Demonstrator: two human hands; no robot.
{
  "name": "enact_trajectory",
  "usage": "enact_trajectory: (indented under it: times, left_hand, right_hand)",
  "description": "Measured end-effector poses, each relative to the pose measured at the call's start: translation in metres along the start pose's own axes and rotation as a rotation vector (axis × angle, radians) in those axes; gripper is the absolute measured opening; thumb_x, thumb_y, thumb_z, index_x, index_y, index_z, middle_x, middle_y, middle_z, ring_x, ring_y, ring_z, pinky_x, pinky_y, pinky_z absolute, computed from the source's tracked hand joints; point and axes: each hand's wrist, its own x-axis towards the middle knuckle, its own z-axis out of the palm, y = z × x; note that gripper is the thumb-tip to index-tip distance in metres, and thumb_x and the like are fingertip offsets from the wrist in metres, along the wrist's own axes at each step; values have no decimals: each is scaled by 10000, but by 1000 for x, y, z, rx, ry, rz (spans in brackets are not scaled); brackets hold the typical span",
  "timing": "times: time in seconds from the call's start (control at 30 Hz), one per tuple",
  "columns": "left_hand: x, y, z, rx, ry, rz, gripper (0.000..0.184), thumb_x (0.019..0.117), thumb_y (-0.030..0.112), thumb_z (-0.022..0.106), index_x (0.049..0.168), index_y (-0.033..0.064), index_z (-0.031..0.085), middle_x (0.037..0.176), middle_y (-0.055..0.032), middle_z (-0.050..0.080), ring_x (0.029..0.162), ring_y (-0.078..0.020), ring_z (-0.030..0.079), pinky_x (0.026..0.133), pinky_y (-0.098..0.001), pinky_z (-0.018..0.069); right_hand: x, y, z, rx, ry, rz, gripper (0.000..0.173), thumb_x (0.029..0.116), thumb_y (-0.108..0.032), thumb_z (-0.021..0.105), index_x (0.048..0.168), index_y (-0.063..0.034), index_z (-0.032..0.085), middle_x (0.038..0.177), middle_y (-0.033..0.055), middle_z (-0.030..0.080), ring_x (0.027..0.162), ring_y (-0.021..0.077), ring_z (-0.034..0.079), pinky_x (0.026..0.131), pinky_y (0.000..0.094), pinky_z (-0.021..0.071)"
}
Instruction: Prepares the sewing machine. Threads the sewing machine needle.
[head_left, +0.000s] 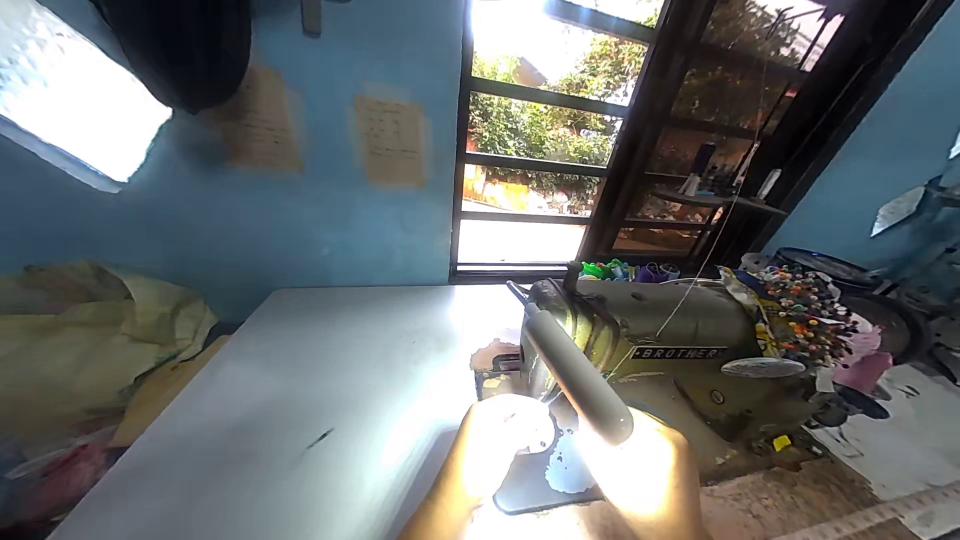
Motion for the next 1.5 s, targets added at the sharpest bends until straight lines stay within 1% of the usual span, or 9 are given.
enact_trajectory:
  times: [0.23, 0.37, 0.47, 0.67, 0.83, 1.1, 1.23, 1.37, 1.5]
  left_hand:
    - [2, -2, -2, 37, -8, 29, 124, 948, -27, 601, 928, 43, 701, 771, 52, 679, 680, -4, 643, 677, -172, 554]
    - [2, -2, -3, 6, -23, 57, 142, 936, -37, 579, 940, 44, 696, 779, 59, 676, 695, -9, 648, 688, -180, 561]
    - [2, -3, -4, 38, -78, 74, 123, 930, -3, 593, 938, 62, 696, 790, 74, 679, 712, 2, 652, 691, -177, 559]
    - [1, -10, -4, 447, -89, 237, 140, 898, 190, 716, 916, 57, 756, 868, 26, 691, 831, 23, 622, 789, -169, 509]
    - [5, -23, -3, 526, -89, 144, 256, 904, 290, 724, 989, 49, 730, 1011, -51, 677, 986, -83, 636, 903, -264, 519]
    - [9, -24, -4, 523, -104, 56, 240, 915, 293, 714, 1014, 77, 741, 1069, -32, 665, 1016, -64, 618, 915, -255, 504]
    - [7, -35, 1, 621, -45, 152, 302, 896, 400, 711, 994, 116, 747, 998, -4, 698, 977, -76, 654, 897, -292, 535]
    - [-1, -24, 6, 930, 33, 235, 342, 968, 355, 597, 947, 54, 758, 933, -110, 724, 929, -250, 700, 829, -471, 545]
    - [5, -7, -15, 919, 56, 207, 271, 943, 294, 667, 972, 45, 768, 996, -104, 737, 997, -218, 691, 926, -425, 532]
  right_hand:
    - [6, 5, 0, 116, -135, 151, 262, 835, -232, 624, 599, -120, 606, 538, -20, 553, 508, 61, 559, 468, 276, 431]
    - [7, 11, -17, 372, -262, 214, 283, 849, -178, 639, 586, -92, 577, 541, -71, 497, 510, -60, 446, 482, 148, 370]
    - [4, 19, -36, 616, -321, 209, 294, 889, -106, 610, 601, -65, 571, 560, -86, 517, 537, -101, 479, 505, 92, 397]
    - [-8, 45, -49, 625, -450, 156, 311, 915, -74, 588, 609, -34, 545, 581, -38, 516, 566, -65, 473, 530, 115, 374]
    - [-14, 50, -44, 526, -385, 95, 324, 943, -98, 549, 630, -11, 545, 596, 25, 523, 583, -14, 497, 550, 131, 394]
    - [-18, 28, -31, 295, -388, 48, 327, 921, -146, 609, 618, -23, 612, 588, 75, 575, 548, 123, 546, 515, 283, 429]
    - [-18, 33, -32, 302, -370, 66, 335, 930, -155, 597, 621, -26, 607, 583, 67, 572, 545, 90, 534, 514, 251, 417]
    - [-24, 46, -34, 486, -289, 110, 304, 916, -82, 574, 624, -1, 564, 607, 38, 540, 581, 2, 500, 549, 138, 400]
    - [-38, 58, -32, 751, -300, 263, 275, 929, -37, 524, 660, -68, 570, 644, -74, 548, 621, -71, 515, 582, 103, 431]
